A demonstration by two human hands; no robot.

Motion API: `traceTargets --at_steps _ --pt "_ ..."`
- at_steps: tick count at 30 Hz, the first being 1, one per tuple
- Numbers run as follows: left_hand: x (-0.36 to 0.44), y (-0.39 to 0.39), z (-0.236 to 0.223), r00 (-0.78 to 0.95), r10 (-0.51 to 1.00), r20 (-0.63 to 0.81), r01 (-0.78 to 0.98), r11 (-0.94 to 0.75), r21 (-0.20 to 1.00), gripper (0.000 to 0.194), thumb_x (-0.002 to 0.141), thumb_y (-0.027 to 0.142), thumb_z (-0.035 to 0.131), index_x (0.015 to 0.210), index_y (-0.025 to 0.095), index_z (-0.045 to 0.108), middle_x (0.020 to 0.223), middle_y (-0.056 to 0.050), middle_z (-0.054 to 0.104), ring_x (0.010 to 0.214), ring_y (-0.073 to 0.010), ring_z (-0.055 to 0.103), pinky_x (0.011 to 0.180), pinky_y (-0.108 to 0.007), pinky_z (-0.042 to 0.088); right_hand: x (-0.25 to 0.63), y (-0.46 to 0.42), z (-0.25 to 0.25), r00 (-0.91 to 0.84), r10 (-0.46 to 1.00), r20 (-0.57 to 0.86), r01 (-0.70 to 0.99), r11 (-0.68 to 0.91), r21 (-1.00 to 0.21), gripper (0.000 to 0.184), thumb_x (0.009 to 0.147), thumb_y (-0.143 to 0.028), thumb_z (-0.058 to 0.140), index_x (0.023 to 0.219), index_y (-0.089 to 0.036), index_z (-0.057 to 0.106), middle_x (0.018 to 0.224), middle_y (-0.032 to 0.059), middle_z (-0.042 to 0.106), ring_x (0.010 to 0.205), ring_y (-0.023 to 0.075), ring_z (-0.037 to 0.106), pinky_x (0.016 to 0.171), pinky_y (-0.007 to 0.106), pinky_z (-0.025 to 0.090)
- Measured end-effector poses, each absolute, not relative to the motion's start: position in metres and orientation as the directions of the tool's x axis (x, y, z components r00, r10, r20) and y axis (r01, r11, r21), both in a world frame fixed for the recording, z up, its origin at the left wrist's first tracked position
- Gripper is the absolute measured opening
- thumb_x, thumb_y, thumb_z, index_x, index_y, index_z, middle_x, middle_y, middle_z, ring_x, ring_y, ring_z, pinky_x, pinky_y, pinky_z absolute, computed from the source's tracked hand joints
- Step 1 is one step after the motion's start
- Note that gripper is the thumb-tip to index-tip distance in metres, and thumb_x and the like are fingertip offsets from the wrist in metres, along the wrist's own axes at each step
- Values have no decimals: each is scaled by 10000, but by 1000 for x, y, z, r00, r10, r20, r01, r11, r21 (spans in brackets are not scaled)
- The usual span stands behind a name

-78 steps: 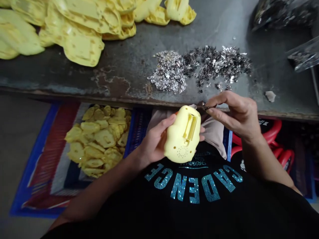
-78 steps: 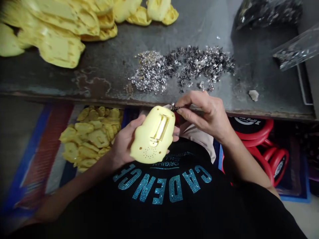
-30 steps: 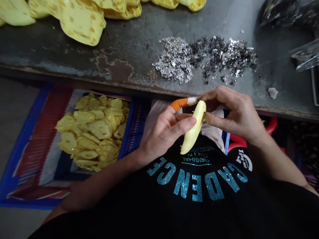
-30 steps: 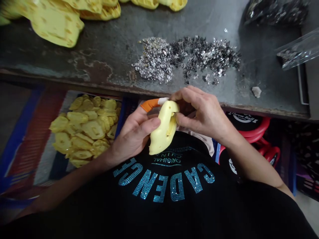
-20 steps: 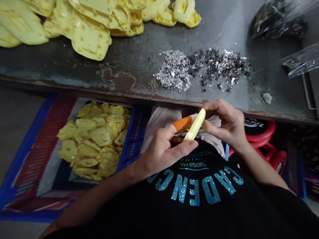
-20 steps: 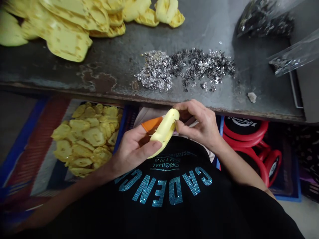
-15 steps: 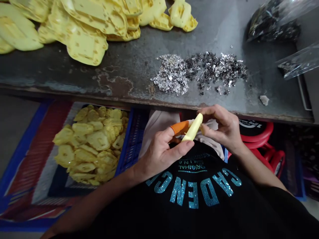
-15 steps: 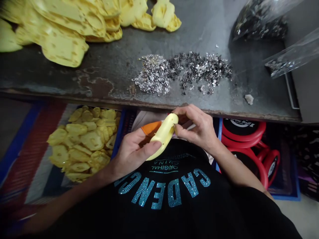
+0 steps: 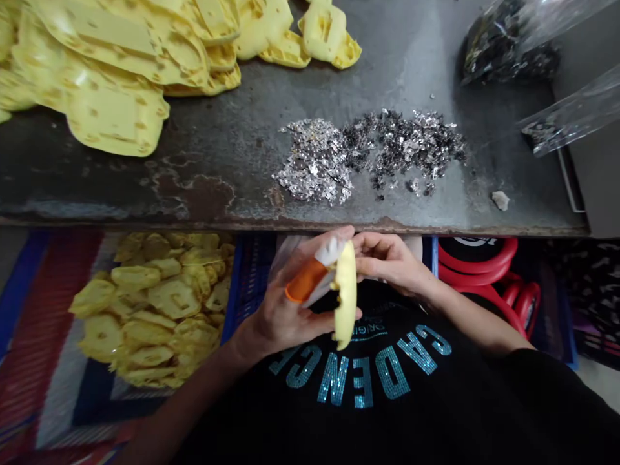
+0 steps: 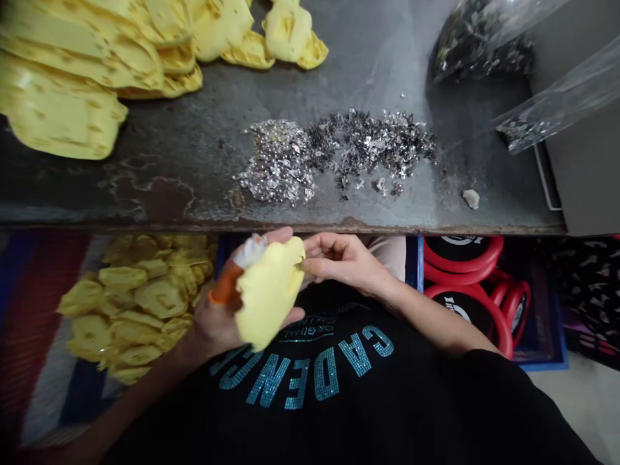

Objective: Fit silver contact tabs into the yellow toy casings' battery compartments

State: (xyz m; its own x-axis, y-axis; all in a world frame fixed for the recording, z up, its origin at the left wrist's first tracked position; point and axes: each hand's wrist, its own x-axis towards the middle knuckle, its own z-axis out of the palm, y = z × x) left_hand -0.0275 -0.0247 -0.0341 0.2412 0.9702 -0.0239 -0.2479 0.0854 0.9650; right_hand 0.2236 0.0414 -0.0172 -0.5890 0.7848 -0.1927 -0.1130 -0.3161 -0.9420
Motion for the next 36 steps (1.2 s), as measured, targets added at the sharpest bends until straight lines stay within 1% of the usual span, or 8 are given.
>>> traceTargets --at_steps 2,4,8,17,21,26,30,36 --pt "-24 -24 -33 151 985 88 -317 -36 948 1032 692 329 1159 1630 378 731 1743 -132 721 1659 -476 646 1299 -611 633 238 57 -8 -485 875 -13 66 21 -998 302 1010 -531 947 1127 -262 875 1028 27 899 893 189 823 847 343 694" --pt "-21 -21 -26 47 995 90 -385 -65 921 952 785 413 1116 1637 348 696 1655 -142 781 1530 -429 750 1197 -534 691 255 80 -2 -313 924 219 397 337 -854 164 1056 -413 874 1131 -267 874 1049 38 881 944 218 792 921 398 658" --pt "-18 -17 -12 -11 999 -53 -483 41 875 798 924 696 1004 1586 334 745 1559 -103 842 1219 -296 848 1020 -380 731 272 118 -6 -352 890 291 749 454 -483 70 1045 -279 784 1088 -274 838 1063 74 842 1019 291 742 968 463 578" --pt "-7 -33 -17 140 955 -262 -523 296 799 953 981 1017 689 1481 222 848 1464 -168 884 1077 -328 872 944 -393 761 281 131 16 -635 770 56 674 588 -448 129 1012 -228 690 1017 -234 819 983 62 827 911 254 717 862 406 460" --pt "-2 -33 -20 216 935 -283 -552 355 755 952 1013 1029 619 1485 241 869 1440 -163 894 993 -302 877 896 -389 754 285 122 16 -505 838 207 716 541 -441 229 1066 -231 668 1200 -237 853 1128 92 872 988 278 745 922 439 488" --pt "2 -26 -15 234 932 -275 -619 361 697 767 1066 914 691 1402 252 884 1374 -142 924 936 -288 903 888 -399 756 283 101 -10 -428 849 310 780 520 -347 106 1082 -331 749 1108 -275 834 1033 62 844 1023 313 738 970 484 493" --pt "7 -24 -8 189 931 -313 -603 361 712 785 1058 872 730 1455 207 860 1307 -143 932 953 -297 899 812 -350 721 276 96 -20 -456 818 350 778 558 -290 102 1098 -316 728 1075 -273 818 1016 63 825 1038 325 743 974 496 513" --pt "15 -24 7 247 877 -413 -546 478 688 779 954 847 829 1380 195 850 1119 -172 906 819 -300 842 730 -400 703 265 73 31 -599 709 373 430 678 -596 88 1163 -339 770 1144 -281 834 1036 25 881 904 233 813 856 406 615"
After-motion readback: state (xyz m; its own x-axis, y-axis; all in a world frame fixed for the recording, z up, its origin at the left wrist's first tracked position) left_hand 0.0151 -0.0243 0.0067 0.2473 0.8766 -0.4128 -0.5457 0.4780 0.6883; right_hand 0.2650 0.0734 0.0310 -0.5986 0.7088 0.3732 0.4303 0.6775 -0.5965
